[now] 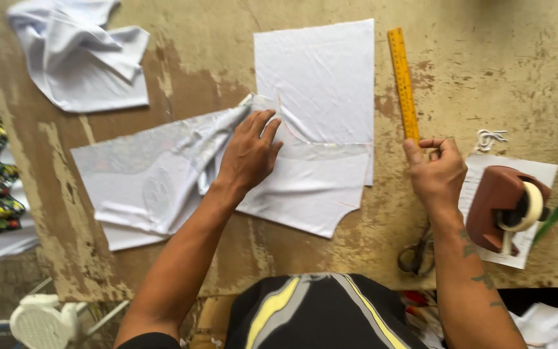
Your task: The person cuts a large piece of white fabric using shears, following a pattern. They then fold and cut another piece of white fabric. The person uses a ruler and chalk to mark lines on the fabric before cutting it into specific shapes.
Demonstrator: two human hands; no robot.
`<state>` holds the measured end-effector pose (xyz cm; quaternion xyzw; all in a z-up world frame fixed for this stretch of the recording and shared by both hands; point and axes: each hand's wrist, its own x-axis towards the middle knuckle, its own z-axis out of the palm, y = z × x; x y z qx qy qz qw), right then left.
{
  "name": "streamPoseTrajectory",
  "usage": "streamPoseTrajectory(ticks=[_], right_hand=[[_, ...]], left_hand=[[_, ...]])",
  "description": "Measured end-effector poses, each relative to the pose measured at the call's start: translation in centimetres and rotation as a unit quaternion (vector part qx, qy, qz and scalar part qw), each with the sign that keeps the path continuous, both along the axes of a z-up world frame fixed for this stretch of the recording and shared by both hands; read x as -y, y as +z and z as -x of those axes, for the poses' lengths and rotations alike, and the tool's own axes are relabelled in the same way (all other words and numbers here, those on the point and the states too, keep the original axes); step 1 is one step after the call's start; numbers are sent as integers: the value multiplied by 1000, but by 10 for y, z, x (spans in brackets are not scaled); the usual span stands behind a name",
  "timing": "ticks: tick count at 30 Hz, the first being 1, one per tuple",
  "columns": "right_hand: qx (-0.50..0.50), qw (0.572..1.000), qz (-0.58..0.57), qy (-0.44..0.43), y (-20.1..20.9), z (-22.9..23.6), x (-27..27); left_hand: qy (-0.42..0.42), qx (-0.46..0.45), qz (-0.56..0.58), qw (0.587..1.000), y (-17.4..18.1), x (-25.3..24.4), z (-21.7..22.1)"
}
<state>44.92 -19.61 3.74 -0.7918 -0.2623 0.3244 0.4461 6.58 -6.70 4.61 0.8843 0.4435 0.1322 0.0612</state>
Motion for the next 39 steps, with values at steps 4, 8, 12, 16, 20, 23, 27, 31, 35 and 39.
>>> streamPoseTrajectory(ticks=[4,8,12,16,20,23,27,31,35,39], right_hand=[[365,909,117,161,8,16,-5],[317,910,218,157,-15,-21,-12],[277,933,203,104,19,13,-40],[27,996,52,61,51,135,-65],[-136,990,16,26,20,265,-86],[-50,998,32,5,39,304,-104],[63,994,79,-41,28,283,-80],[-367,914,-11,-171,47,256,-58],[-421,901,-16,-101,39,247,-34],[-276,958,48,-69,29,261,-33]], left_hand=[[-85,-40,-26,995,-16,-49,24],[-133,-14,-25,991,-12,-60,31],[-134,14,-22,991,-10,-68,31],[-137,53,19,989,-14,-77,35],[-149,77,46,985,-19,-101,41],[-158,80,34,984,0,-120,49],[-203,34,70,976,22,-134,59],[-325,-53,63,942,7,-150,61],[-299,-50,42,952,-1,-146,64],[-290,-51,63,954,0,-148,59]])
